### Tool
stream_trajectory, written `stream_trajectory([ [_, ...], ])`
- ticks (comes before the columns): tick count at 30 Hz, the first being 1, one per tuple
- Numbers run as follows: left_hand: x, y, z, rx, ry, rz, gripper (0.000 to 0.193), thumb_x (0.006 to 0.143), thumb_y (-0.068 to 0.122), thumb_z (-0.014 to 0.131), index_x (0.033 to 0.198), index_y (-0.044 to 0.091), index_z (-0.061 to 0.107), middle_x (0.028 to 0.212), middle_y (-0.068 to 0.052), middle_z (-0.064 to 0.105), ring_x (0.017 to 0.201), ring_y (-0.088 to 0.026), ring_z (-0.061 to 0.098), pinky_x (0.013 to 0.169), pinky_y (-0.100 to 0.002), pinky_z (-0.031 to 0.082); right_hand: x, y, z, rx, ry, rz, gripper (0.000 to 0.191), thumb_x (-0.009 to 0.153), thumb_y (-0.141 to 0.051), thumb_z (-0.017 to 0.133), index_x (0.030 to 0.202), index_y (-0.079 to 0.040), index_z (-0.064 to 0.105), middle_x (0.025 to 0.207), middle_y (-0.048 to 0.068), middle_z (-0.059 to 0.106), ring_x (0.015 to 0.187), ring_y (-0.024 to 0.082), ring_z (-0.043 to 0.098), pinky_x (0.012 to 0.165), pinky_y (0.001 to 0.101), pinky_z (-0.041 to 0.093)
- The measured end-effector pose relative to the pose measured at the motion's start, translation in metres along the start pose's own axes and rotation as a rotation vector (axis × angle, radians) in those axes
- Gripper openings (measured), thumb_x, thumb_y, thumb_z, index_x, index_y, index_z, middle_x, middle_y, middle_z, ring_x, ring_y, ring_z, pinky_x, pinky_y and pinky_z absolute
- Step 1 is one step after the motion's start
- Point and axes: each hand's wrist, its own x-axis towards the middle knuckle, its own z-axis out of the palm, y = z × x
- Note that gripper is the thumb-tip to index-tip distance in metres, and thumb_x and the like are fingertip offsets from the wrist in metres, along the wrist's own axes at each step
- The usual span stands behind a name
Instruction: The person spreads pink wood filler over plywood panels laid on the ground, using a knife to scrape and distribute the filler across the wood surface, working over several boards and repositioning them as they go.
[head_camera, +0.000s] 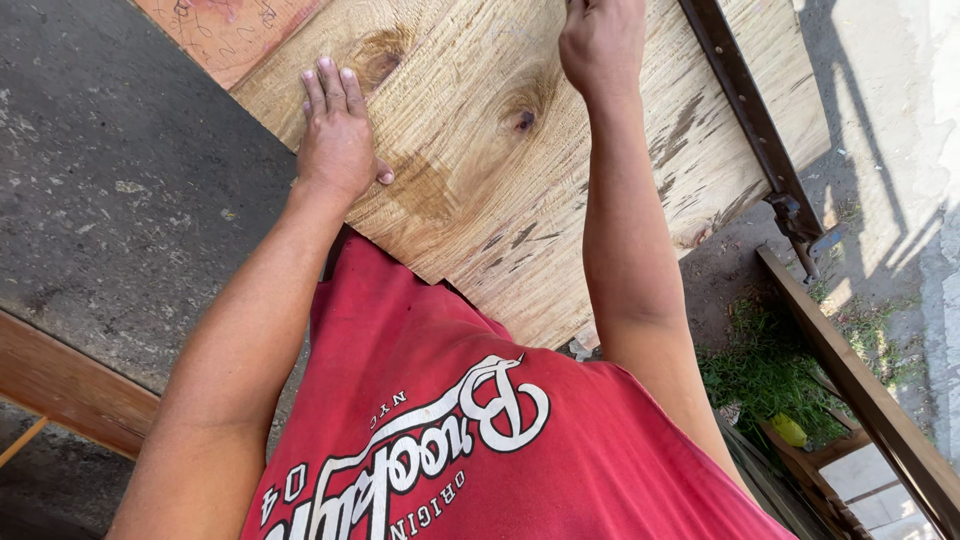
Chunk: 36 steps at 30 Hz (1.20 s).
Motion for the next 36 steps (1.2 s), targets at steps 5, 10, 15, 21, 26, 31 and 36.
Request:
stream_trajectory([
  [5,-0.001,-0.001,0.0,-0.004,0.014,0.007,0.147,0.056,0.047,0.098,0.159,-0.012,0.013,0.164,-0.037,0.008,0.152,-0.053,0.011,0.124,-0.053,0.023,-0.016,-0.017,0.008,0.117,-0.082,-0.068,0.014,0.102,-0.01,0.068,0.105,0.002,0.073,0.098,0.014,0.069,0.086,0.031,0.068,0.075,0.0431,0.054],
  [10,0.001,-0.002,0.0,0.022,0.023,0.022,0.146,0.056,0.049,0.097,0.159,-0.012,0.013,0.164,-0.039,0.008,0.152,-0.054,0.013,0.122,-0.054,0.027,-0.037,-0.036,0.017,0.102,-0.138,-0.018,0.029,0.099,-0.011,0.067,0.125,0.001,0.072,0.108,0.015,0.068,0.086,0.03,0.07,0.077,0.0409,0.058],
  [15,0.0,0.0,-0.003,0.022,0.009,0.01,0.145,0.056,0.047,0.098,0.159,-0.012,0.013,0.164,-0.038,0.009,0.152,-0.053,0.012,0.123,-0.053,0.028,-0.034,-0.022,0.001,0.122,-0.146,-0.116,0.027,0.097,-0.009,0.067,0.121,0.001,0.076,0.103,0.014,0.069,0.082,0.026,0.068,0.073,0.0379,0.057],
  [21,0.0,0.003,-0.01,0.011,-0.016,-0.014,0.145,0.058,0.047,0.097,0.159,-0.011,0.012,0.165,-0.036,0.006,0.153,-0.052,0.01,0.125,-0.052,0.024,-0.011,-0.002,-0.005,0.039,-0.176,0.258,0.03,0.112,-0.016,0.061,0.095,0.004,0.077,0.085,0.01,0.071,0.074,0.024,0.063,0.066,0.0389,0.052],
  [26,0.0,0.004,-0.011,0.0,-0.035,-0.024,0.145,0.059,0.047,0.096,0.16,-0.01,0.009,0.165,-0.036,0.005,0.153,-0.052,0.008,0.125,-0.052,0.019,-0.02,0.002,-0.001,0.295,0.044,-0.219,0.024,0.102,-0.005,0.063,0.123,-0.002,0.075,0.106,0.01,0.074,0.08,0.018,0.07,0.072,0.0302,0.06],
  [31,-0.001,0.002,-0.013,0.023,-0.039,-0.019,0.145,0.059,0.046,0.097,0.159,-0.011,0.009,0.164,-0.037,0.004,0.152,-0.053,0.008,0.127,-0.052,0.018,-0.016,0.01,-0.007,0.187,0.123,-0.155,0.022,0.105,-0.006,0.067,0.122,-0.006,0.081,0.104,0.008,0.077,0.085,0.022,0.071,0.074,0.036,0.058],
  [36,-0.001,0.002,-0.01,0.0,-0.019,0.0,0.143,0.06,0.045,0.097,0.159,-0.012,0.011,0.165,-0.038,0.005,0.153,-0.054,0.01,0.125,-0.052,0.022,-0.03,-0.012,0.008,0.278,0.022,-0.043,0.023,0.106,-0.007,0.063,0.126,-0.004,0.075,0.109,0.01,0.077,0.085,0.022,0.075,0.075,0.0317,0.062],
])
